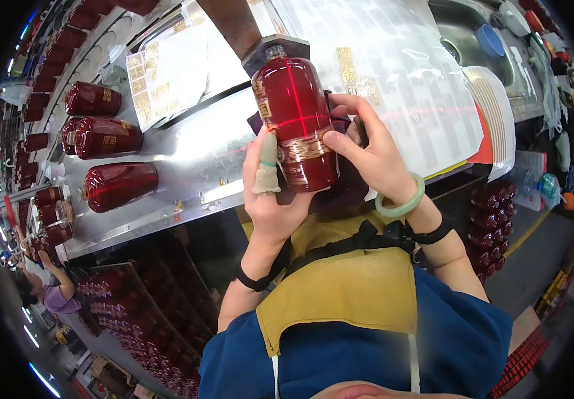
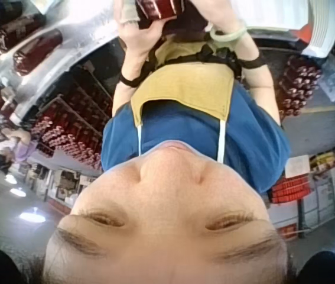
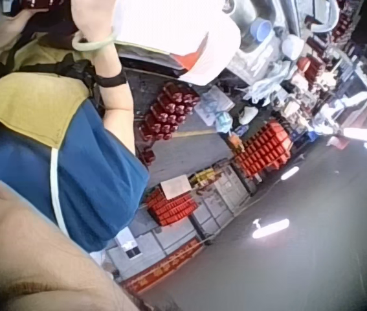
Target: Manually applying decorative labels and gold foil seals to red liquor bottles at a production line workstation.
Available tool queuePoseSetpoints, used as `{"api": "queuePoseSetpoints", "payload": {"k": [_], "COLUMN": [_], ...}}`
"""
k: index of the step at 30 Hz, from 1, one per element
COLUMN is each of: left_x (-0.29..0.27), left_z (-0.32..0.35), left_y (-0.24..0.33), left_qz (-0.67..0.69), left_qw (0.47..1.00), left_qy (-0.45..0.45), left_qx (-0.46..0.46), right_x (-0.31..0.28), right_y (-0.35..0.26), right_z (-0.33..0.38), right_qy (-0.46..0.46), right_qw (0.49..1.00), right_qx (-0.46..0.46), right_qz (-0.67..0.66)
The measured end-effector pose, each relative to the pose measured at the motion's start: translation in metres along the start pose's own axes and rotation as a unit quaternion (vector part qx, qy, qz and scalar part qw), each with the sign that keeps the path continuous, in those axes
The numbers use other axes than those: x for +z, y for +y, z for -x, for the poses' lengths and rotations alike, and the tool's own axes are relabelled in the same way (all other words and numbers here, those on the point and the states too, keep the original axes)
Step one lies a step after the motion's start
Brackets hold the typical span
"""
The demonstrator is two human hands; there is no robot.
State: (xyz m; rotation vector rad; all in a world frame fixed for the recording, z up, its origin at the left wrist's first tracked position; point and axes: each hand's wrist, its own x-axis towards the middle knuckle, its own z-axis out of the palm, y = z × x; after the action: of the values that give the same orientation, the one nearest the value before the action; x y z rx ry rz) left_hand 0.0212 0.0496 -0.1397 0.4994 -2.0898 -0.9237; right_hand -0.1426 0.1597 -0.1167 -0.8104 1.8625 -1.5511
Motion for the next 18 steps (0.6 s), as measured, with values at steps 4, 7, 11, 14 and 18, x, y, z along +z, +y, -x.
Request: {"api": "queuePoseSetpoints", "payload": {"k": [4,7,11,14,18], "left_x": [-0.003,0.002,0.005,0.005,0.006], "left_z": [0.001,0.004,0.0,0.0,0.002], "left_y": [0.007,0.0,-0.003,-0.002,-0.005], "left_qz": [-0.124,-0.085,-0.093,-0.099,-0.092], "left_qw": [0.992,0.996,0.994,0.994,0.994], "left_qy": [-0.007,0.011,0.013,0.015,0.009], "left_qx": [0.038,0.033,0.048,0.051,0.052], "right_x": [-0.001,0.004,0.008,0.009,0.007], "right_y": [-0.003,-0.008,-0.004,-0.006,-0.004], "right_z": [-0.001,-0.002,-0.006,-0.005,-0.004], "right_qy": [-0.043,-0.041,-0.027,-0.03,-0.02], "right_qw": [0.99,0.996,0.999,0.998,0.999], "right_qx": [0.077,0.067,0.033,0.044,0.038], "right_qz": [-0.112,-0.052,-0.033,-0.017,0.003]}}
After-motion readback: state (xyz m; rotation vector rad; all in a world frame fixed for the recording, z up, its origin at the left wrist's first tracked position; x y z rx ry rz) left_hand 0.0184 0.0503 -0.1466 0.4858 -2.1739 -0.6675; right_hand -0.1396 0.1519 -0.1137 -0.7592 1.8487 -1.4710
